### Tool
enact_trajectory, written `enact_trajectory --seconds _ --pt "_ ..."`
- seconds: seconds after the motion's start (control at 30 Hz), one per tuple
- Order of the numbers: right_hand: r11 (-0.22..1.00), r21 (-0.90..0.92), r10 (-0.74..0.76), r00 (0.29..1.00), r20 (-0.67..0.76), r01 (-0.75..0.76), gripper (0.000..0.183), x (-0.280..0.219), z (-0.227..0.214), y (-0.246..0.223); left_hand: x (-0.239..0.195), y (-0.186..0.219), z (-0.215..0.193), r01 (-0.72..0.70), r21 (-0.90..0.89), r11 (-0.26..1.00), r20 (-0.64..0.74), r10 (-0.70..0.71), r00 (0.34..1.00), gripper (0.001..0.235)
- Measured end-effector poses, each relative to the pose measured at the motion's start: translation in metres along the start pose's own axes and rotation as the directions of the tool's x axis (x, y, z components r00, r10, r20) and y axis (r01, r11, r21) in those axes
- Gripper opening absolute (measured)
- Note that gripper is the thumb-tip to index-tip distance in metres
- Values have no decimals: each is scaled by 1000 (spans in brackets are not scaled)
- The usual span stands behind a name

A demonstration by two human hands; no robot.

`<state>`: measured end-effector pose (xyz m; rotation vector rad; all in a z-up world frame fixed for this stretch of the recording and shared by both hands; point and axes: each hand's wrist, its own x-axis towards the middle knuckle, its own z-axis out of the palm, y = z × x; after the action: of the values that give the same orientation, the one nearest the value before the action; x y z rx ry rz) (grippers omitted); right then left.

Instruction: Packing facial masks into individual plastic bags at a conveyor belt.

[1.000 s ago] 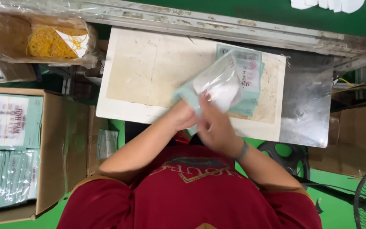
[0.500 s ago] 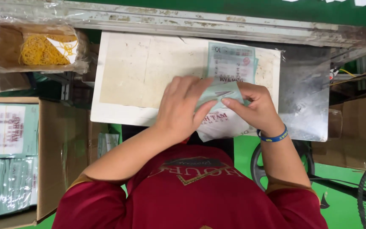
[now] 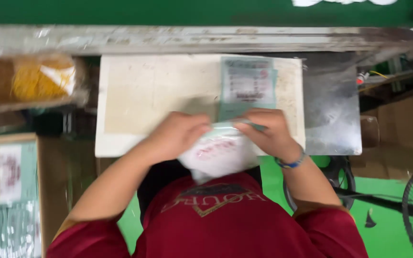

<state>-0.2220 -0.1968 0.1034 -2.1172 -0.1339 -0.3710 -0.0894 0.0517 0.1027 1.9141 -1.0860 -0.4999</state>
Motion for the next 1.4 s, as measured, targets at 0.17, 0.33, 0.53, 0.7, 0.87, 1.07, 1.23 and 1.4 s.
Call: enact_trajectory --seconds 0.17,0.33,0.53,0.7,0.87,1.07,1.23,1.4 --pt "999 -42 14 979 -205 -23 20 49 -44 38 -23 -100 -116 173 272 947 -288 -91 953 31" --pt "903 -387 -50 849 -527 -187 41 122 -159 190 -87 -202 -243 268 -638 721 -697 -690 196 35" --pt "511 -574 283 755 -591 -640 65 172 -233 424 -49 -115 -146 92 -419 903 -749 -401 527 21" --pt "335 -842 212 905 -369 -422 52 177 -117 330 57 -118 -101 120 -22 992 -577 -111 809 31" --pt "537 -752 163 921 -353 -383 57 211 -33 189 211 -125 -65 73 532 844 -477 227 849 61" --pt "606 -689 -55 843 -536 -398 59 219 -22 244 334 -98 -34 364 477 800 -443 -139 886 80" --pt "770 -495 177 880 -440 -402 51 216 -31 193 372 -47 10 482 81 872 -486 -388 783 109" --pt "854 -370 124 834 -538 -366 44 211 -44 208 385 -113 31 168 -284 944 -518 -299 802 97"
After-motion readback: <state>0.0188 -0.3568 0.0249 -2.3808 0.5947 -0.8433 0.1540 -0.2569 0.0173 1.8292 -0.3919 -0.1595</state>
